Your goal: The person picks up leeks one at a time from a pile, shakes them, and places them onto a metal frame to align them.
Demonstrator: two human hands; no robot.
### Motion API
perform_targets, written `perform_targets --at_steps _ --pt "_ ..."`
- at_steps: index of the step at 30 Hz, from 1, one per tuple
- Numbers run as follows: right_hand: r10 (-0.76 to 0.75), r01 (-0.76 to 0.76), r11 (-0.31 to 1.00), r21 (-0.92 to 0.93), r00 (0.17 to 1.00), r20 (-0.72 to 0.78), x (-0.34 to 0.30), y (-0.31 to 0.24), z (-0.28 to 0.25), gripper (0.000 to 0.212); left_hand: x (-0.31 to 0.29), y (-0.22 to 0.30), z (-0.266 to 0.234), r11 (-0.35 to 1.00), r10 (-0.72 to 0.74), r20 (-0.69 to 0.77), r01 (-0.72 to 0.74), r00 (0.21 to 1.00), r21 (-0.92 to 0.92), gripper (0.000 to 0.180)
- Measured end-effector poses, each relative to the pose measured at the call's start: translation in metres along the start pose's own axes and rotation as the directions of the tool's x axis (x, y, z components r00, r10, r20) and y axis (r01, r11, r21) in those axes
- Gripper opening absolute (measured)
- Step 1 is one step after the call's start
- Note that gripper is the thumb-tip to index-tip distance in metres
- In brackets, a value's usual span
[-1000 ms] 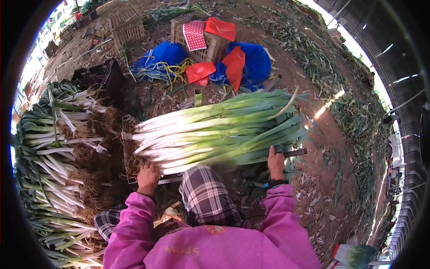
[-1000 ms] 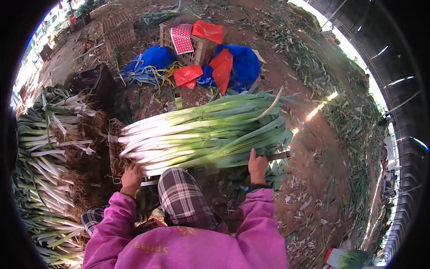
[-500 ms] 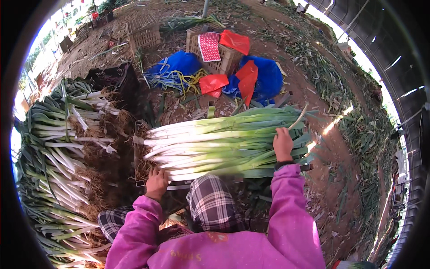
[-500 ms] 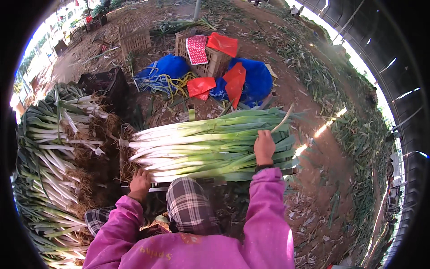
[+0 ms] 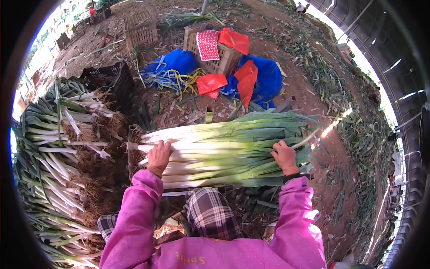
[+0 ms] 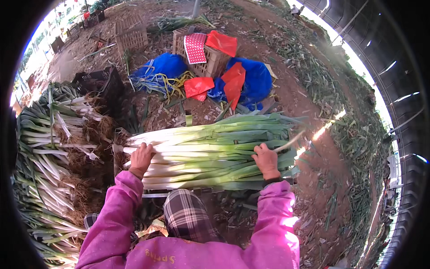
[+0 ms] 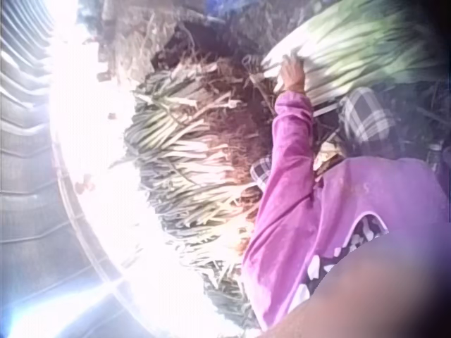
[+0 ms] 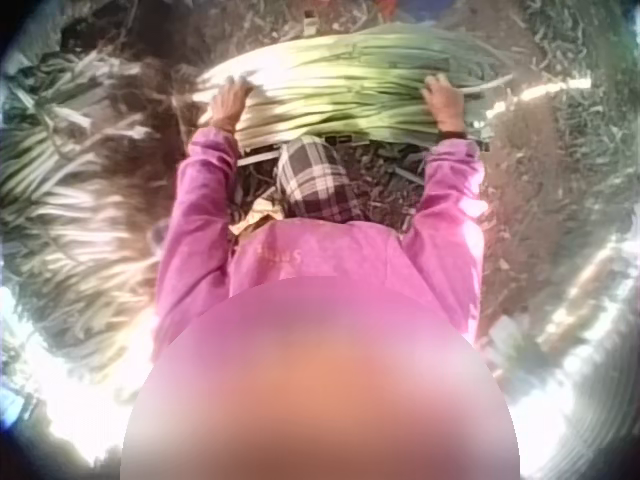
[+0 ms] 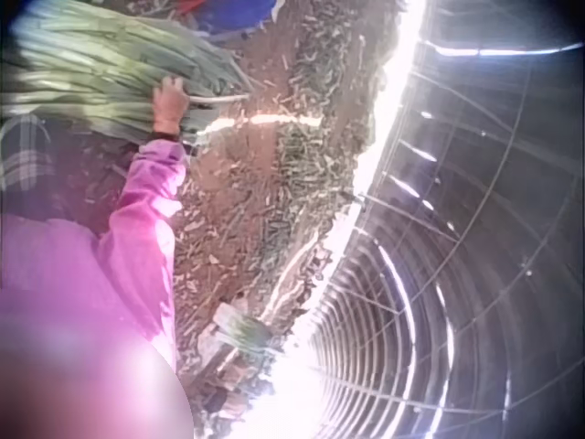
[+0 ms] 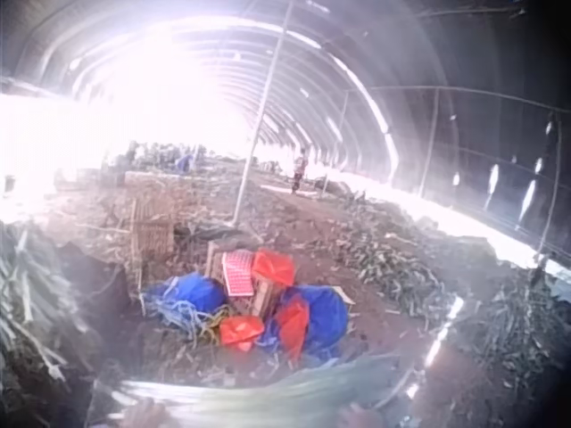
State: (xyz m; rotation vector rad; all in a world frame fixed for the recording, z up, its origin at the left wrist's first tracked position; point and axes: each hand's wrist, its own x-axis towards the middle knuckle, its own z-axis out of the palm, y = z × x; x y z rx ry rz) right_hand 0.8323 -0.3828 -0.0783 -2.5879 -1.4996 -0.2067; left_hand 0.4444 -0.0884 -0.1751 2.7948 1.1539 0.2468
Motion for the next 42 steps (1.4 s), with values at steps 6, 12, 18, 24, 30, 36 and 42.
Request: perform_targets --at_steps 6,12,18,24,30,36,42 --pt "0.002 -0.039 0.895 0.445 0.997 0.083 0.003 -0.004 -0.027 0.013 0.004 -0.015 0.001 0.997 0.008 0.03 -0.005 1.0 -0.073 0.02" --pt "0.288 -0.228 0.452 0.862 0.952 0.101 0.031 -0.031 -0.034 0.015 0.003 -0.014 -0.01 0.988 0.014 0.012 -0.012 1.0 -0.153 0.022" --pt "0.596 -0.274 -0.11 0.955 0.751 0.284 0.048 -0.052 -0.062 0.012 -0.011 -0.002 -0.016 0.979 0.1 -0.083 -0.113 0.991 -0.17 0.02" --pt "0.833 -0.153 0.369 0.917 0.491 -0.253 0.034 0.134 -0.159 0.032 -0.024 -0.011 -0.008 0.986 0.101 -0.005 -0.101 0.995 -0.136 0.023" --pt "0.151 -0.331 0.926 -0.18 0.764 -0.628 0.047 0.092 -0.144 0.046 -0.055 -0.004 -0.001 0.985 0.15 0.048 -0.145 0.987 -0.094 0.025" --pt "-0.371 0.395 0.869 0.298 0.918 -0.137 -0.029 -0.114 0.039 0.02 -0.091 0.031 0.025 0.997 -0.028 -0.024 0.026 0.999 -0.068 0.034" --pt "-0.228 0.256 0.908 0.332 0.966 -0.123 -0.036 -0.14 0.064 0.009 -0.103 0.02 0.013 0.949 -0.089 0.012 0.089 0.996 -0.301 0.028"
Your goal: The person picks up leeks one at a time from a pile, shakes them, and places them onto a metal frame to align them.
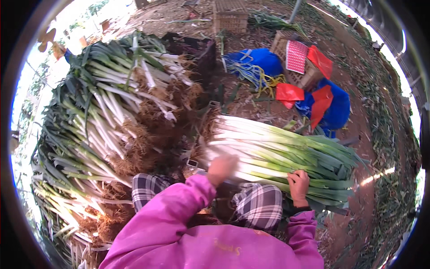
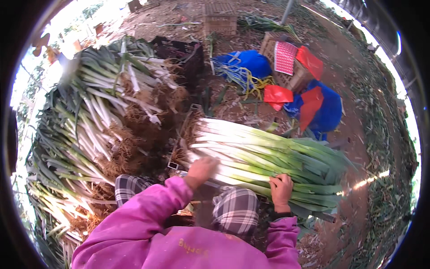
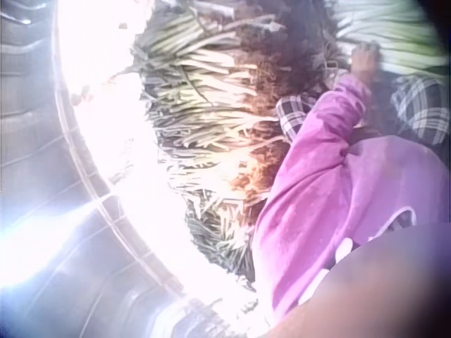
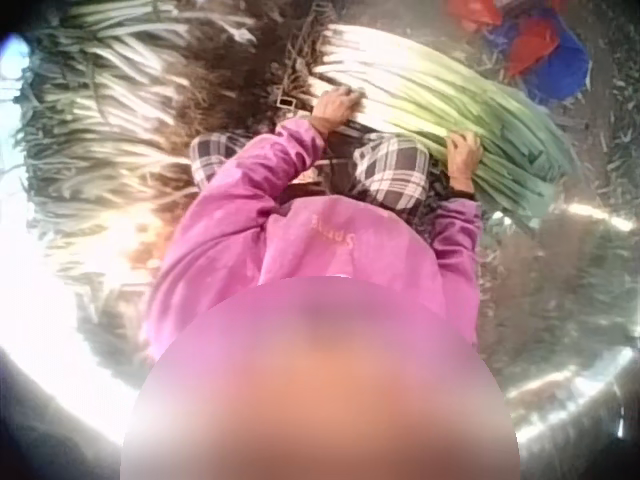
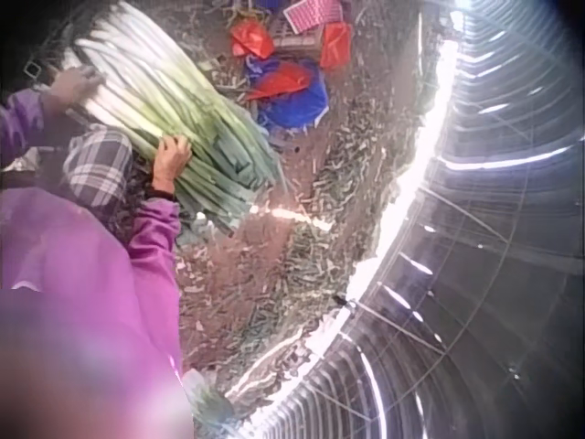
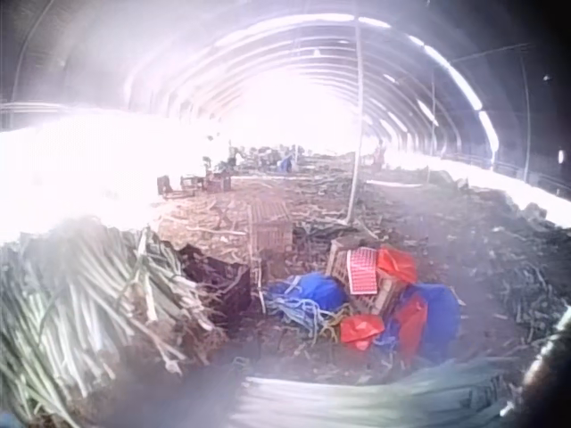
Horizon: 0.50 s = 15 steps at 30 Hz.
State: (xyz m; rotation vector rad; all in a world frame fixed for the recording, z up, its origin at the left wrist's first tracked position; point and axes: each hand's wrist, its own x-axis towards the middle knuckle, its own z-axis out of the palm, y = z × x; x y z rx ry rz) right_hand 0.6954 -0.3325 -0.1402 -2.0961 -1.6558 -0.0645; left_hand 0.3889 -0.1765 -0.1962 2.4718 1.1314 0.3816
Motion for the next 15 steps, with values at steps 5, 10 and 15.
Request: perform_targets --at_steps 5,10,15 --pt "-0.149 0.15 0.988 0.031 0.988 -0.028 -0.008 0.008 0.034 0.007 0.003 -0.024 -0.002 1.0 -0.017 0.213 0.017 0.977 0.001 0.028" --pt "-0.072 0.068 0.997 -0.045 0.991 -0.111 -0.024 0.012 0.026 0.008 0.039 -0.048 -0.125 0.98 -0.19 0.011 0.189 0.982 0.057 0.018" --pt "-0.116 0.112 0.992 -0.063 0.992 -0.057 -0.028 0.003 0.037 0.014 -0.04 -0.247 -0.28 0.598 -0.5 -0.497 0.698 0.709 0.395 0.044"
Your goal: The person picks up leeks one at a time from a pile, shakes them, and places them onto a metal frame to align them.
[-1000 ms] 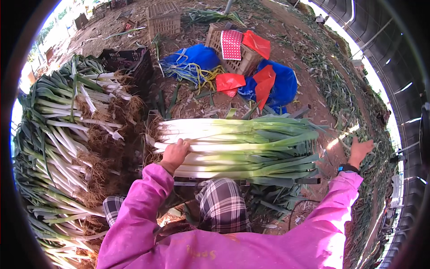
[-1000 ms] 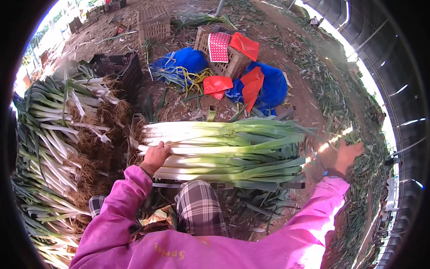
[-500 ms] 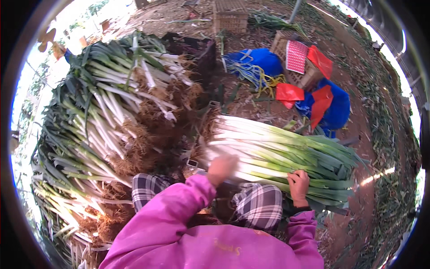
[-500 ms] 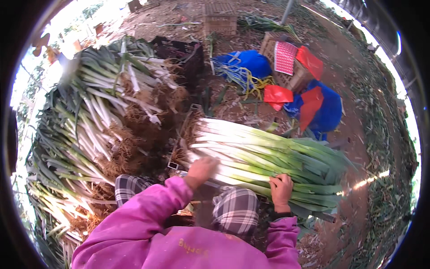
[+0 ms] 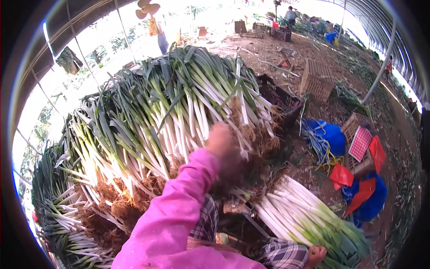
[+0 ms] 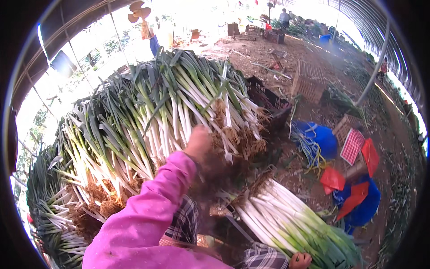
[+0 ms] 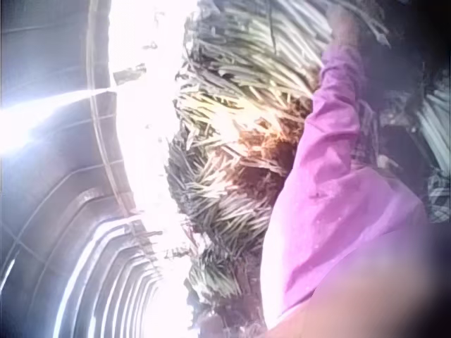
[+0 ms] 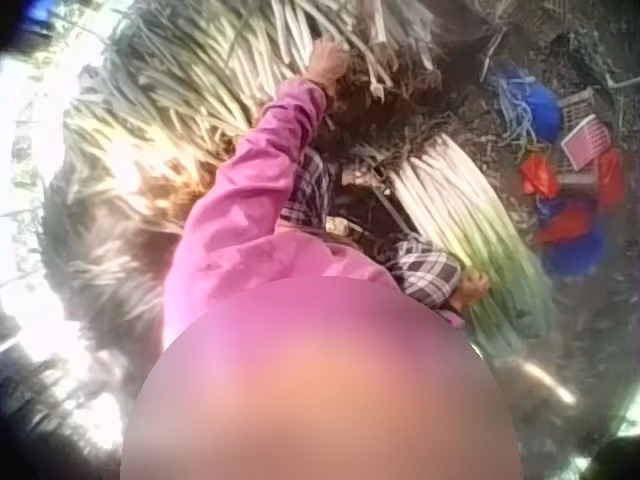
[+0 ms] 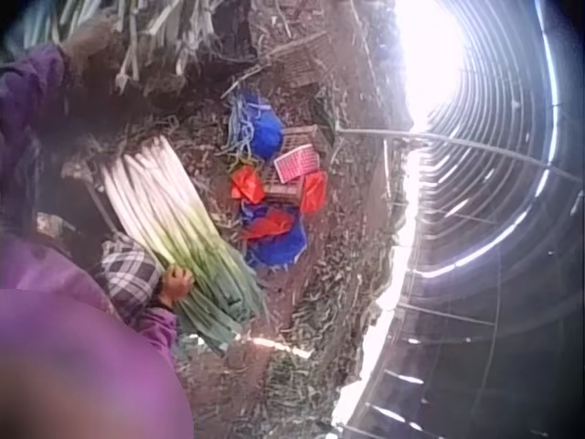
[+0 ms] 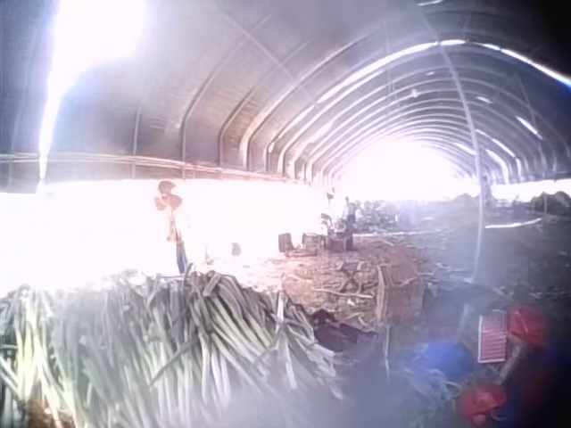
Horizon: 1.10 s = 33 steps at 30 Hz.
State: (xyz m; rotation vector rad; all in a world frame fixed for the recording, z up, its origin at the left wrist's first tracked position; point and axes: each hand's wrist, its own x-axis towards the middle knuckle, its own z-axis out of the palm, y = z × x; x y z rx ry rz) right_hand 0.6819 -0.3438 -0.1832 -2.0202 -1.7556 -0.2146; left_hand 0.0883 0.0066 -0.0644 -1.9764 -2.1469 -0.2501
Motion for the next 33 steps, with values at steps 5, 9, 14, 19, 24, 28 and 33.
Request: perform_targets --at_steps 5,9,14,19,24,28,33 --pt "0.001 -0.009 0.988 -0.157 0.999 -0.047 0.001 0.014 -0.024 0.014 0.02 -0.073 -0.004 0.811 -0.466 -0.111 0.374 0.878 -0.45 0.036" --pt "0.067 -0.068 0.979 -0.193 0.998 -0.013 0.014 -0.005 -0.029 0.015 0.056 -0.076 0.006 0.775 -0.381 -0.214 0.184 0.9 -0.605 0.034" --pt "0.087 -0.086 0.974 -0.21 0.996 -0.005 0.013 -0.007 -0.031 0.016 0.118 0.024 0.038 0.776 -0.134 -0.122 0.028 0.984 -0.63 0.027" --pt "0.159 -0.149 0.975 -0.166 0.986 0.051 0.015 -0.016 -0.027 0.018 0.163 0.068 0.088 0.516 -0.26 0.253 0.355 0.932 -0.779 0.046" --pt "0.132 -0.128 0.977 -0.17 0.991 0.012 0.02 -0.026 -0.037 0.019 0.164 0.065 0.036 -0.074 -0.205 0.429 0.423 0.88 -0.903 0.018" --pt "0.277 -0.241 0.954 -0.179 0.935 0.221 0.01 0.014 -0.031 0.033 0.072 0.034 -0.054 -0.345 -0.1 0.463 0.406 0.881 -0.846 0.007" --pt "0.27 -0.338 0.937 0.093 0.865 0.422 0.12 -0.05 -0.044 0.018 -0.104 -0.046 -0.14 -0.108 -0.139 0.47 0.458 0.872 -0.882 0.025"
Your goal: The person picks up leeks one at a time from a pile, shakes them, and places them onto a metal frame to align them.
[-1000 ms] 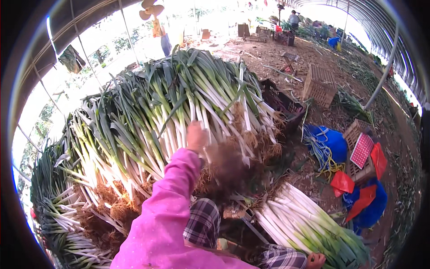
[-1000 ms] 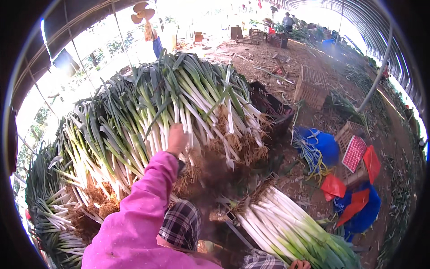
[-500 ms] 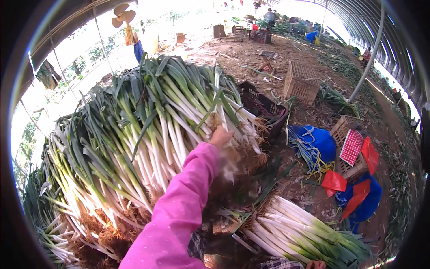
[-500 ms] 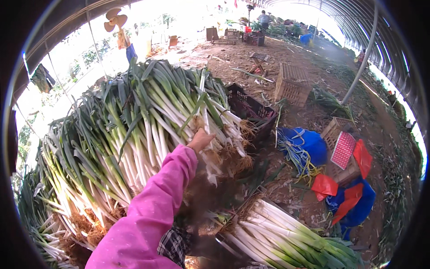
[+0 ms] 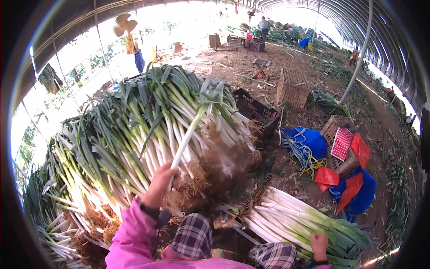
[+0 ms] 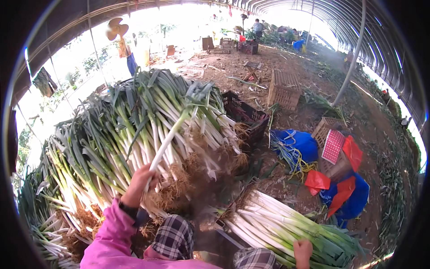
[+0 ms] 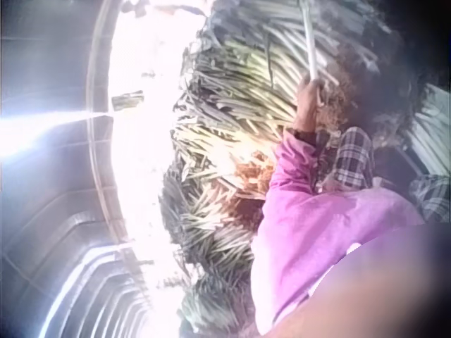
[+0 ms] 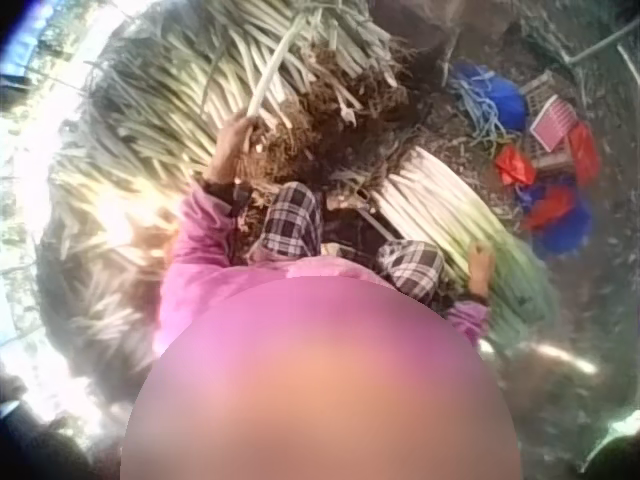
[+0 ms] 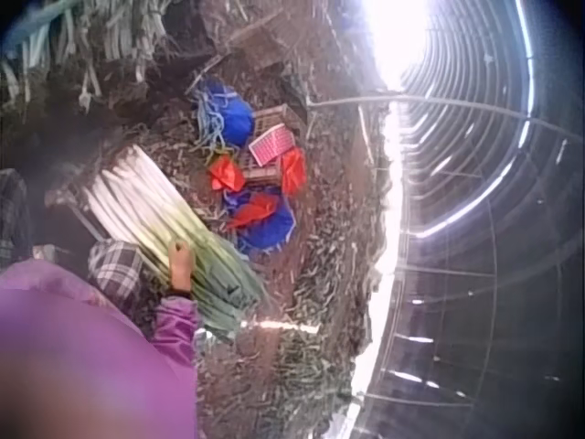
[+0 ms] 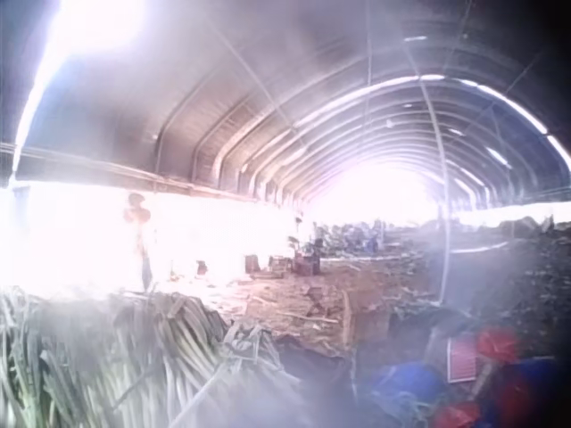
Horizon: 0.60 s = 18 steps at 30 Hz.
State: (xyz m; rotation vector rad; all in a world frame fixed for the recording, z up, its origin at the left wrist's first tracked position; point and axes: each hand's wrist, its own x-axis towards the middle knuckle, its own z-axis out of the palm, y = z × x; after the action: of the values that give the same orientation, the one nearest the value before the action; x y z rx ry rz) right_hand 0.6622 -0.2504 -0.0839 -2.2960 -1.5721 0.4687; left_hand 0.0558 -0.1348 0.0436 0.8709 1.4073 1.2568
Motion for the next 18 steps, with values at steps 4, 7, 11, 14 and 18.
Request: perform_targets --at_steps 4,7,11,14,18 --pt "-0.483 0.494 0.768 0.408 0.865 -0.137 0.026 -0.169 -0.001 0.017 -0.119 0.012 0.0 0.997 -0.063 0.056 0.059 0.996 0.057 0.048" --pt "-0.615 0.254 0.522 0.814 0.774 0.152 -0.001 -0.308 0.042 0.028 -0.2 0.039 -0.006 0.991 -0.117 0.079 0.111 0.99 0.075 0.053" --pt "-0.571 -0.649 0.057 0.759 0.602 0.558 -0.024 -0.422 0.112 0.056 -0.302 0.067 -0.04 0.977 -0.212 0.181 0.205 0.96 0.057 0.057" --pt "-0.623 -0.757 -0.423 0.498 0.642 0.447 -0.02 -0.466 0.15 0.062 -0.403 0.092 -0.076 0.952 -0.305 0.115 0.306 0.945 0.01 0.054" --pt "-0.592 -0.655 -0.626 0.424 0.752 0.288 -0.016 -0.432 0.126 0.05 -0.435 0.055 -0.115 0.871 -0.446 -0.012 0.437 0.895 0.225 0.046"
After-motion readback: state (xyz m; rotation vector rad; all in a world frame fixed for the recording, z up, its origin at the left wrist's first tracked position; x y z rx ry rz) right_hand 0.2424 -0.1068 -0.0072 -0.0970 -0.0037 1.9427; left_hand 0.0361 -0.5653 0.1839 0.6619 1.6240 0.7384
